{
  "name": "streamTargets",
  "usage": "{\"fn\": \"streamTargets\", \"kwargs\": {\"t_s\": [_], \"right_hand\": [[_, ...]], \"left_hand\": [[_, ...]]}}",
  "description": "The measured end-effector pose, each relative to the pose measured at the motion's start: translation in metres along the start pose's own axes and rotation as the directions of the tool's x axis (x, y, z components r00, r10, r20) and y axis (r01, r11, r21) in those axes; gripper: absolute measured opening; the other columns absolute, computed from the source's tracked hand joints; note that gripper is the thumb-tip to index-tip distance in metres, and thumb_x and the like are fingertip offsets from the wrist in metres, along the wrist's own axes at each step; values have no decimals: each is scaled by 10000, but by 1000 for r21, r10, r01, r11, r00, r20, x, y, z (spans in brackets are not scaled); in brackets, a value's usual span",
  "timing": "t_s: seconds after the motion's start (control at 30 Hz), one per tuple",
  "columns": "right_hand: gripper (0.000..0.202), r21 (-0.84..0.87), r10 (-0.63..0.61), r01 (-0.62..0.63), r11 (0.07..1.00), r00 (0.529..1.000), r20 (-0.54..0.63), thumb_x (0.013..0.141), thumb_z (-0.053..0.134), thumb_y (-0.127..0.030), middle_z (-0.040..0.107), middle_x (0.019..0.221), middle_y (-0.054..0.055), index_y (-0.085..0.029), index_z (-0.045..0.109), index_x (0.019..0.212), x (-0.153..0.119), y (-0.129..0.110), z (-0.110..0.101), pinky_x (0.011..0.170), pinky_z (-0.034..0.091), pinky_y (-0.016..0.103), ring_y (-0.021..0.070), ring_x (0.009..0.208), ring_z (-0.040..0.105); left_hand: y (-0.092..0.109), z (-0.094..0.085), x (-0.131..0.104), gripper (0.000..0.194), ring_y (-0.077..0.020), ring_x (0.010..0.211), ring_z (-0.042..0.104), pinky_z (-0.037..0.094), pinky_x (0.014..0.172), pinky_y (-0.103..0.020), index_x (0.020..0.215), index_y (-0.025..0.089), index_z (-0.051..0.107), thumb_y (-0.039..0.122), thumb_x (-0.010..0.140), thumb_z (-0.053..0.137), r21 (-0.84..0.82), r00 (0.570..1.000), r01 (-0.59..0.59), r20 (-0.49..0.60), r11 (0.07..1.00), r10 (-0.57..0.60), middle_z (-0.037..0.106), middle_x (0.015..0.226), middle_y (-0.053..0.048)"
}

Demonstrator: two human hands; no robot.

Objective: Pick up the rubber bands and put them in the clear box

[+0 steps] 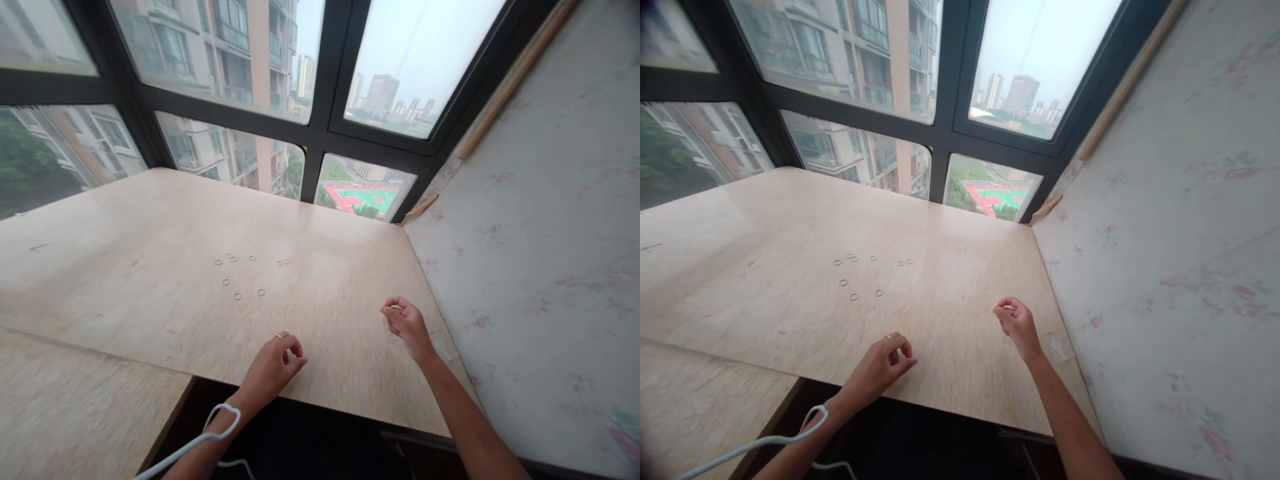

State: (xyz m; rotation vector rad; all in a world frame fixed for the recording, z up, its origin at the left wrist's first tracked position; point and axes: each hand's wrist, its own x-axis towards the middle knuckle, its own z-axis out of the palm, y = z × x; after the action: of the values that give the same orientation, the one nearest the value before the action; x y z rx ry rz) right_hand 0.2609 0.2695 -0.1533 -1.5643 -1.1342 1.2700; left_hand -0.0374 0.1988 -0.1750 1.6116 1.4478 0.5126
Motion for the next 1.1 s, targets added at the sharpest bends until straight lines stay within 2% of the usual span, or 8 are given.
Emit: {"fn": "streamTargets", "kwargs": {"t_s": [0.2, 0.3, 0.4, 0.57, 0.73, 0.87, 0.97, 1.1], "right_hand": [[337, -464, -204, 104, 880, 964, -172, 769, 572, -491, 373, 485, -59, -162, 532, 828, -24, 14, -52, 444, 221, 216, 81, 448, 296], [278, -646, -345, 203, 736, 933, -99, 825, 511, -437, 315, 478, -63, -165, 569, 813, -27, 23, -62, 489, 262, 230, 92, 457, 320], [249, -724, -333, 256, 640, 942, 39, 843, 486, -395, 337, 494, -54, -173, 596, 816, -25, 34, -65, 506, 270, 238, 99, 462, 349], [260, -716, -266, 267, 645, 957, 117, 855, 485, -403, 357, 502, -46, -183, 623, 845, -24, 45, -69, 504, 280, 239, 110, 474, 370], [316, -623, -287, 255, 739, 957, 52, 865, 492, -454, 372, 489, -36, -181, 652, 869, -38, 44, -68, 473, 305, 238, 118, 455, 371], [304, -460, -234, 298, 837, 953, 191, 867, 523, -445, 661, 743, 57, -224, 728, 911, -55, 49, -60, 637, 479, 268, 188, 691, 618], [311, -354, -185, 305, 884, 925, 333, 883, 498, -450, 697, 810, 60, -275, 753, 923, -68, 60, -50, 647, 506, 288, 195, 684, 637], [366, -293, -182, 244, 924, 958, 223, 867, 483, -526, 592, 583, 46, -291, 763, 864, -83, 78, -45, 608, 494, 328, 187, 535, 555]], "left_hand": [[18, 23, 24, 176, -117, 647, 504, 382, 667, -282, 773, 163, 603, 318, 835, 550, 40, 999, -44, -13, 998, 44, 587, 858, -27], [25, 34, 33, 192, -133, 678, 522, 385, 676, -288, 796, 168, 609, 328, 857, 521, 72, 998, -45, -32, 996, 47, 593, 859, -36], [31, 42, 38, 237, -149, 718, 542, 392, 692, -293, 817, 173, 623, 353, 883, 484, 91, 997, -56, -47, 994, 61, 600, 867, -50], [31, 41, 47, 326, -155, 714, 549, 412, 690, -293, 831, 168, 638, 414, 899, 436, 44, 994, -42, -104, 998, 46, 619, 857, -58], [13, 21, 65, 376, -149, 660, 555, 438, 660, -286, 906, 153, 634, 482, 860, 457, -69, 947, 58, -311, 996, -77, 646, 864, -58], [-1, -7, 88, 357, -145, 652, 571, 456, 653, -276, 939, 153, 632, 459, 835, 481, -98, 889, 118, -432, 988, -149, 647, 871, -46], [-8, -34, 109, 329, -147, 676, 583, 461, 685, -271, 1002, 149, 632, 390, 823, 499, -24, 852, 167, -500, 986, -157, 647, 891, -42], [-18, -67, 139, 350, -176, 865, 600, 434, 811, -266, 1128, 126, 614, 269, 823, 519, 222, 859, 288, -490, 932, -148, 652, 967, -61]]}}
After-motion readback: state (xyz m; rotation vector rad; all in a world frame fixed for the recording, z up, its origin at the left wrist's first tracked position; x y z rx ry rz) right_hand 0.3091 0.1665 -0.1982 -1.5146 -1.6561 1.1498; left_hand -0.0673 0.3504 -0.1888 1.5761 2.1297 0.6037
